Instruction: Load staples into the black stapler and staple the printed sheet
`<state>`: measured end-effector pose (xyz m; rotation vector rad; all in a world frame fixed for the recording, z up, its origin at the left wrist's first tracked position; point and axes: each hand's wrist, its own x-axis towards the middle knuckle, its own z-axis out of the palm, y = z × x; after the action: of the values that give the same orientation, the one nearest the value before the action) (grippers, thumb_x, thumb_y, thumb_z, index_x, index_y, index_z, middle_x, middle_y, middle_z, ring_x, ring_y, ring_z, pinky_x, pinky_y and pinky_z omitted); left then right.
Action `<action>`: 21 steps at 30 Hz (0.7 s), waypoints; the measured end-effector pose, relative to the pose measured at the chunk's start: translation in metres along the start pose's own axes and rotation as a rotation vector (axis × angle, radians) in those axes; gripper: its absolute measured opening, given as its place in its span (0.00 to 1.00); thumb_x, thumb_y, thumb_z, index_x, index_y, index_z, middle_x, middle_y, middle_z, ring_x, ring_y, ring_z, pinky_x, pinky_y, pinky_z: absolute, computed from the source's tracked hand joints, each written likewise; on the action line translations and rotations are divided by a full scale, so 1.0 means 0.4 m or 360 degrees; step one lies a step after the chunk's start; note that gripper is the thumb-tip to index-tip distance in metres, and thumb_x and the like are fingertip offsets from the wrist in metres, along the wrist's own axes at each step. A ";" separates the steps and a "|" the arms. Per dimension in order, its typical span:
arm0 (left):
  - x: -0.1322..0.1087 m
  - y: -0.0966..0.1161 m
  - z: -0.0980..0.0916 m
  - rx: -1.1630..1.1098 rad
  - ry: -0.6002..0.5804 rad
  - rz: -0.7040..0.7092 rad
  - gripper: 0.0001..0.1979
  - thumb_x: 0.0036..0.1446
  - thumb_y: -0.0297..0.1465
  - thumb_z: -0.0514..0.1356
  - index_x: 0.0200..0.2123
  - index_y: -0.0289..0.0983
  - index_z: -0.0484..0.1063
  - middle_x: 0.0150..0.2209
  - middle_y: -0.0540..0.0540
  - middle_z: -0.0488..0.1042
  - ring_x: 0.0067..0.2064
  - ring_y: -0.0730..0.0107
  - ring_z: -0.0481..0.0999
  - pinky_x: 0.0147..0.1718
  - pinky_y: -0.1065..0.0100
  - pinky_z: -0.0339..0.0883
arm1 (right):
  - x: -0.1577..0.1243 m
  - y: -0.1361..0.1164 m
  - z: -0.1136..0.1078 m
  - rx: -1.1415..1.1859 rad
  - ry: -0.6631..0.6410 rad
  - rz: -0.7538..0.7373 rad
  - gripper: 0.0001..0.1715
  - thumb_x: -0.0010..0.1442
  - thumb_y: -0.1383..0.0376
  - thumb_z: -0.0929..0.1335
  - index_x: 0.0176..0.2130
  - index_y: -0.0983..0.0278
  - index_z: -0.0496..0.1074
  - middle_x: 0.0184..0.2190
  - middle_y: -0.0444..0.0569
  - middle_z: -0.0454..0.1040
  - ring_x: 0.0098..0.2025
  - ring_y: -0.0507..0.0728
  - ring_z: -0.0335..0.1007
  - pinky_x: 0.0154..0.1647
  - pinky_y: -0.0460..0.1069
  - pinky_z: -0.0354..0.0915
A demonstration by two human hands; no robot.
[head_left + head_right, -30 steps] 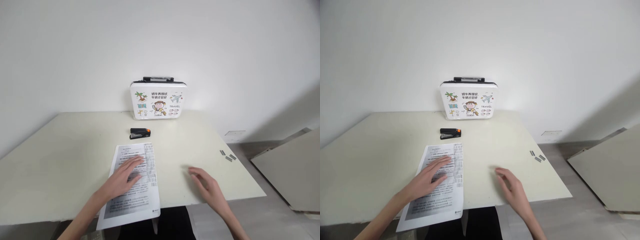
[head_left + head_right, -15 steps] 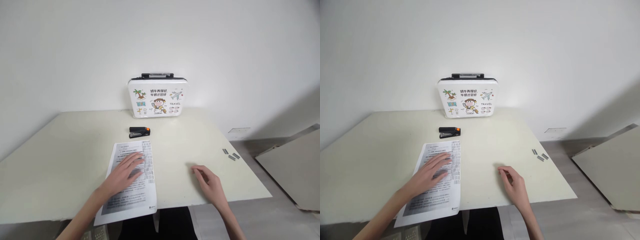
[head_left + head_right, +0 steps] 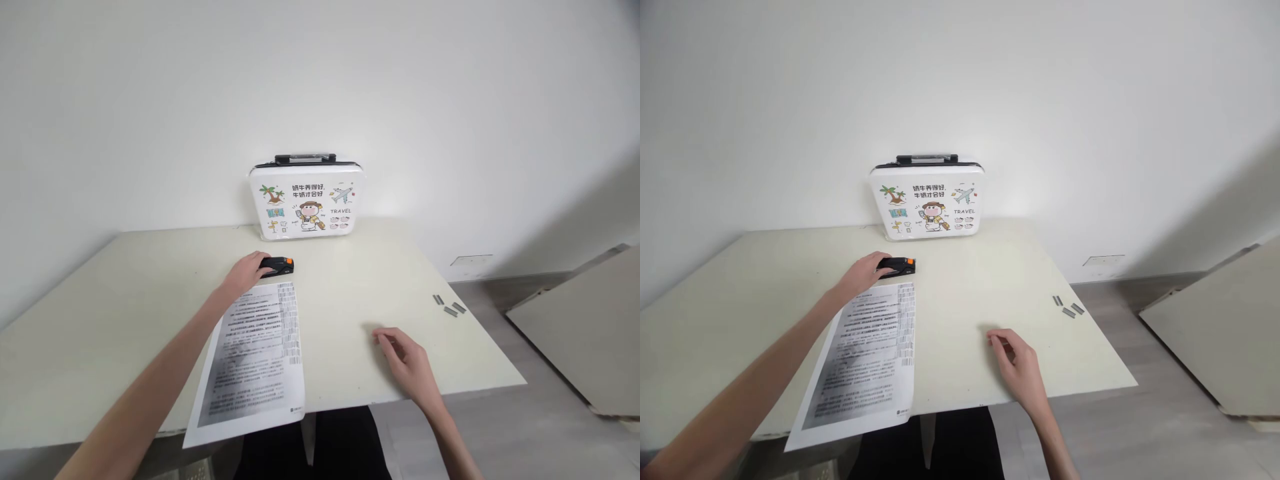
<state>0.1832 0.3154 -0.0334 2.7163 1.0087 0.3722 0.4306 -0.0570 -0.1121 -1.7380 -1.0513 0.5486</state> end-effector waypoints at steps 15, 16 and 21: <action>-0.210 0.350 0.021 -0.0433 -0.0192 0.0365 0.14 0.73 0.40 0.54 0.56 0.44 0.70 0.52 0.45 0.78 0.50 0.55 0.79 0.49 0.58 0.73 | 0.005 0.005 0.005 0.0004 0.0042 0.0039 0.26 0.71 0.45 0.64 0.48 0.61 0.79 0.46 0.56 0.83 0.45 0.61 0.80 0.42 0.51 0.75; -0.215 0.372 0.041 -0.0454 -0.0227 0.0400 0.13 0.73 0.39 0.55 0.56 0.44 0.70 0.51 0.45 0.78 0.50 0.55 0.79 0.48 0.58 0.73 | 0.005 0.004 0.005 0.0014 0.0062 0.0050 0.26 0.71 0.45 0.64 0.49 0.61 0.78 0.47 0.56 0.83 0.44 0.61 0.80 0.43 0.51 0.75; -0.223 0.444 0.116 -0.0520 -0.0290 0.0505 0.11 0.73 0.37 0.55 0.54 0.43 0.70 0.49 0.44 0.77 0.47 0.55 0.79 0.44 0.57 0.73 | 0.004 -0.012 0.005 -0.0003 0.0116 0.0073 0.28 0.72 0.45 0.63 0.54 0.61 0.76 0.48 0.56 0.82 0.37 0.59 0.77 0.41 0.53 0.75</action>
<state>0.2400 0.1195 -0.0399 2.5477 0.4244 0.3028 0.4281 -0.0541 -0.1081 -1.7746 -0.9632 0.5092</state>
